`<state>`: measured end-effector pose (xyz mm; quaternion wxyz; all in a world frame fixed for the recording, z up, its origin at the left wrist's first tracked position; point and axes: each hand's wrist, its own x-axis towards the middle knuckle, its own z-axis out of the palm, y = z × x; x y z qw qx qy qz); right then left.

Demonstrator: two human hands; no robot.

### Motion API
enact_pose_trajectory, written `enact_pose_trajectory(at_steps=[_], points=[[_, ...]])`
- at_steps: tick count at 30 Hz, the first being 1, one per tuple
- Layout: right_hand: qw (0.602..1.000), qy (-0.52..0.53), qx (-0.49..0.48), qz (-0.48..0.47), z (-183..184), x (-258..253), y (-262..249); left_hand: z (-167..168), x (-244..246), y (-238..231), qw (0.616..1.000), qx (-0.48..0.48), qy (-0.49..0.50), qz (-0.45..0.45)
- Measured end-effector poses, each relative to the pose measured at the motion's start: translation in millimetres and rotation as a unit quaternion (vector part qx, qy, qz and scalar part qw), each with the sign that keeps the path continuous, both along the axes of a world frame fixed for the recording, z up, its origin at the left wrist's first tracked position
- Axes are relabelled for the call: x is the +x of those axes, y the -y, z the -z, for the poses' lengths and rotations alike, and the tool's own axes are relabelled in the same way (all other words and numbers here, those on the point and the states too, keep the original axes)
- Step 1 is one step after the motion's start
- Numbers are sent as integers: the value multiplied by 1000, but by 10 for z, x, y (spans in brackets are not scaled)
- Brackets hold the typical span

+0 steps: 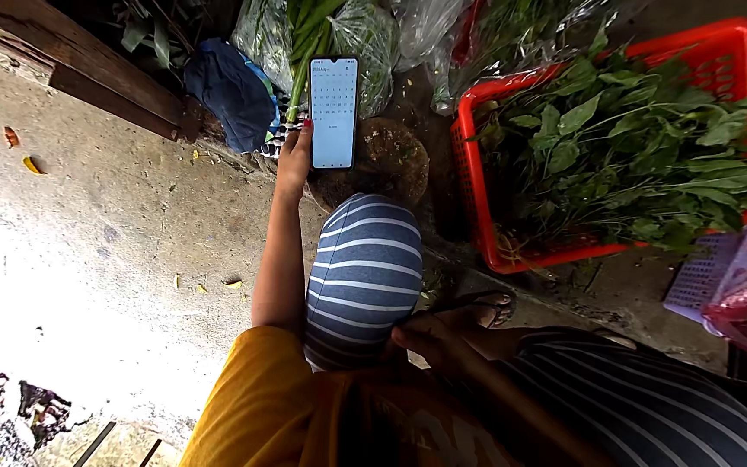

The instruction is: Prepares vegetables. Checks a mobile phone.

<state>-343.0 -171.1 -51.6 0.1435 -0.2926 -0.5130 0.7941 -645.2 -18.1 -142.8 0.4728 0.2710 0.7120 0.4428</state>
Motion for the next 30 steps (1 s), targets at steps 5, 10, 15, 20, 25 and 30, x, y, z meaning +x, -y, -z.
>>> enact_pose_trajectory(at_steps=[5, 10, 15, 20, 25, 30], points=[[1000, 3, 12, 3, 10, 11, 10, 185, -147, 175, 992, 95, 18, 82], [1000, 8, 10, -1, 3, 9, 7, 219, -126, 205, 990, 99, -6, 101], [1000, 8, -2, -2, 4, 10, -3, 300, -192, 232, 986, 123, 4, 109], [1000, 8, -2, -1, -13, -2, -9, 290, -177, 243, 985, 128, 1, 114], [1000, -5, 6, -2, 18, 11, -10, 246, -140, 238, 986, 116, 12, 117], [1000, 3, 2, 1, 1, 2, -5, 201, -111, 229, 987, 103, 31, 117]])
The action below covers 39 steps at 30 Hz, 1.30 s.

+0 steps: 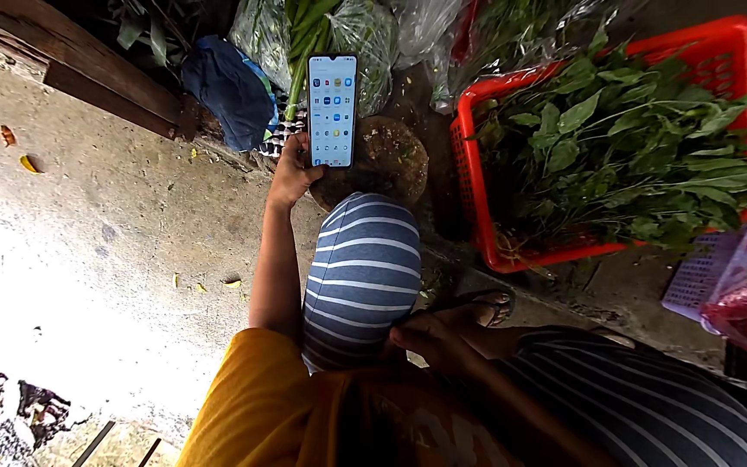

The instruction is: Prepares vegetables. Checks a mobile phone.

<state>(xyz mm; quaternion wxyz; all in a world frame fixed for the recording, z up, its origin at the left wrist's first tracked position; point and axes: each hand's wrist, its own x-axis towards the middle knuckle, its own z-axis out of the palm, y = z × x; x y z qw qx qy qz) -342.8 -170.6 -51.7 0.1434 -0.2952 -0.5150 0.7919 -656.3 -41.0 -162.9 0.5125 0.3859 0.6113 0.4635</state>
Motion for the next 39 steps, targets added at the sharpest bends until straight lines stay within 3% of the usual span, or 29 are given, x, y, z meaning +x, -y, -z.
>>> enact_pose_trajectory(at_steps=[10, 13, 17, 22, 26, 30, 32, 36, 39], points=[[1000, 10, 4, -4, -25, 4, -8, 60, -12, -23, 1000, 2, -6, 12], [1000, 13, 18, -12, -23, 13, -37, -29, -80, 25, 997, -3, -76, 28], [999, 41, 14, -12, -204, 104, -122, -564, -171, 105, 975, 15, -219, 28], [988, 100, 81, 83, -708, 455, -407, -1441, 32, 118, 958, 129, -251, 45], [916, 251, 245, 192, -792, 1247, -490, -1863, 606, 48, 921, 209, -275, 180], [857, 350, 288, 246, -1082, 2269, -492, -2008, 1208, 68, 854, 237, -305, 349], [816, 436, 274, 262, -1110, 2889, -612, -1959, 1505, 113, 819, 207, -328, 424], [710, 635, 169, 253, -722, 3851, -858, -1901, 2019, 184, 773, 76, -299, 555], [716, 642, 172, 215, -491, 3761, -924, -1716, 2159, 74, 778, -38, -300, 551]])
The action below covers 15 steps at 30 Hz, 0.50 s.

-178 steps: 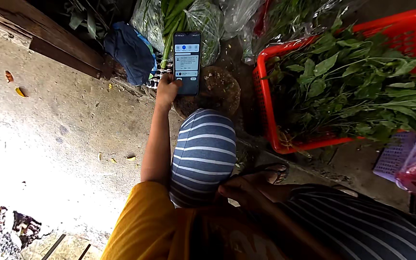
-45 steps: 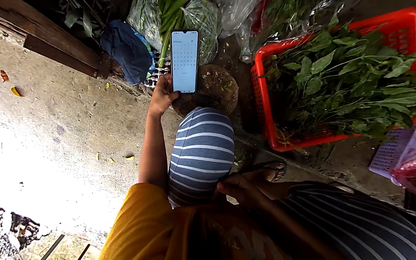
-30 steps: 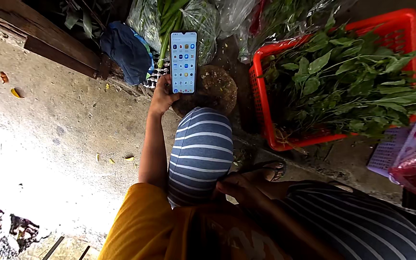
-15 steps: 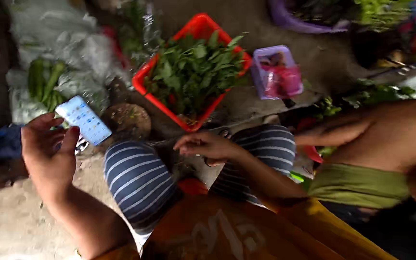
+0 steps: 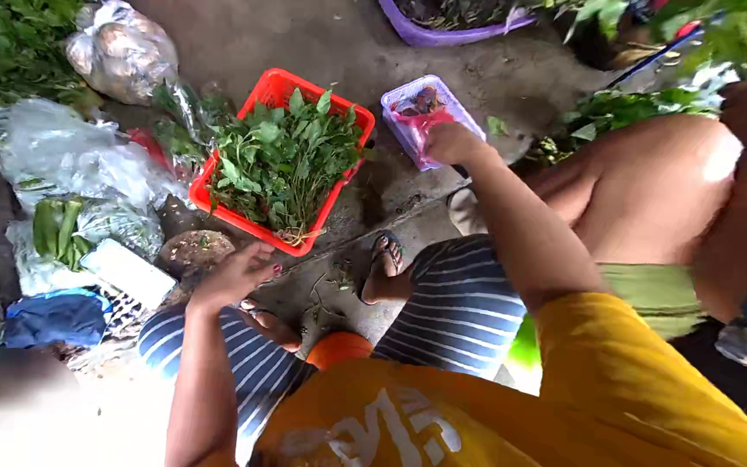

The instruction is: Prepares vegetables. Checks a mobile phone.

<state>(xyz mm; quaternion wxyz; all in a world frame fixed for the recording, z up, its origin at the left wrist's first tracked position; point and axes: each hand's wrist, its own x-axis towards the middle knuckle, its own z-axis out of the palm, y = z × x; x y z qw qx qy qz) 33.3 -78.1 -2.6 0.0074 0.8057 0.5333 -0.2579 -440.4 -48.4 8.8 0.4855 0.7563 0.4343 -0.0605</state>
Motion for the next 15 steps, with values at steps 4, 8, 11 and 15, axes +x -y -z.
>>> enact_pose_trajectory(at_steps=[4, 8, 11, 15], points=[[987, -92, 68, -112, -169, -904, -21, 228, 28, -228, 997, 34, -61, -41], [976, -189, 59, -92, 170, -1768, -232, 165, 279, -475, 994, 26, 53, -91], [983, -180, 45, 17, 453, -2217, -453, 213, 370, -589, 974, 57, 137, -172], [981, -131, 102, 96, 583, -2381, -600, 265, 290, -570, 969, 103, 127, -187]])
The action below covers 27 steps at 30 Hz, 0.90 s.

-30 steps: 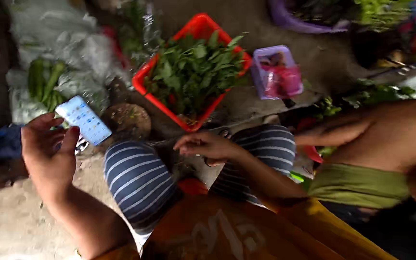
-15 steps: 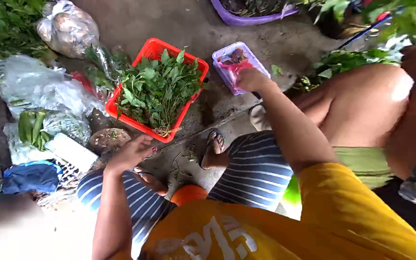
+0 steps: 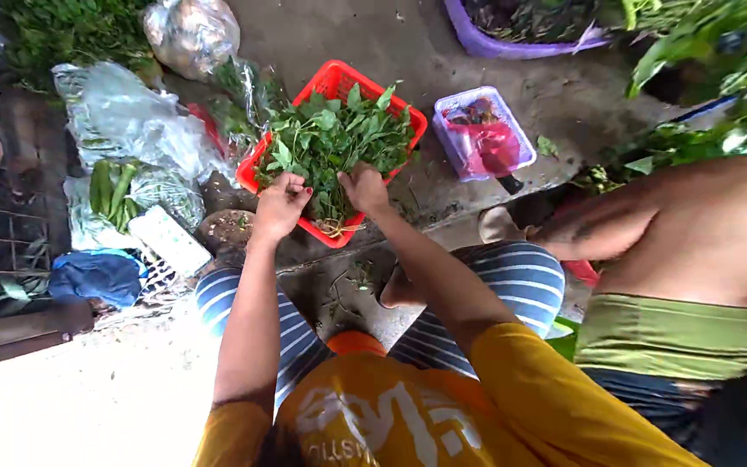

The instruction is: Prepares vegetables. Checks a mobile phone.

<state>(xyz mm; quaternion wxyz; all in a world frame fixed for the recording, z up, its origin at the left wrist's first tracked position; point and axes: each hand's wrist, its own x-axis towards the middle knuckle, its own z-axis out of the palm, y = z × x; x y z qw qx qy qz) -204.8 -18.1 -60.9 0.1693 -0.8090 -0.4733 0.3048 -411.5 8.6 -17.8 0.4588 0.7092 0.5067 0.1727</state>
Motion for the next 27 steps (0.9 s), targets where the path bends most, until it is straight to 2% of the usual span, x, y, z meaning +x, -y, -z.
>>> enact_pose_trajectory(at_steps=[2, 7, 11, 14, 18, 22, 27], points=[[999, 6, 10, 35, -39, -18, -113, -49, -24, 2, 999, 18, -17, 24], [996, 14, -34, 77, -71, -9, -298, -85, -129, -12, 996, 38, -45, 62], [991, -70, 29, 112, -160, 115, -247, -132, -224, -31, 996, 47, -56, 53], [982, -124, 119, 76, -461, 137, -34, -133, -248, 8, 996, 70, -23, 44], [962, -130, 240, -18, -846, 71, 348, -207, -141, 196, 994, 66, 62, 63], [922, -202, 328, -42, -819, 11, 501, -231, 55, 395, 985, 18, 152, 84], [903, -296, 312, -23, -702, -129, 566, -181, 215, 440, 979, -15, 188, 70]])
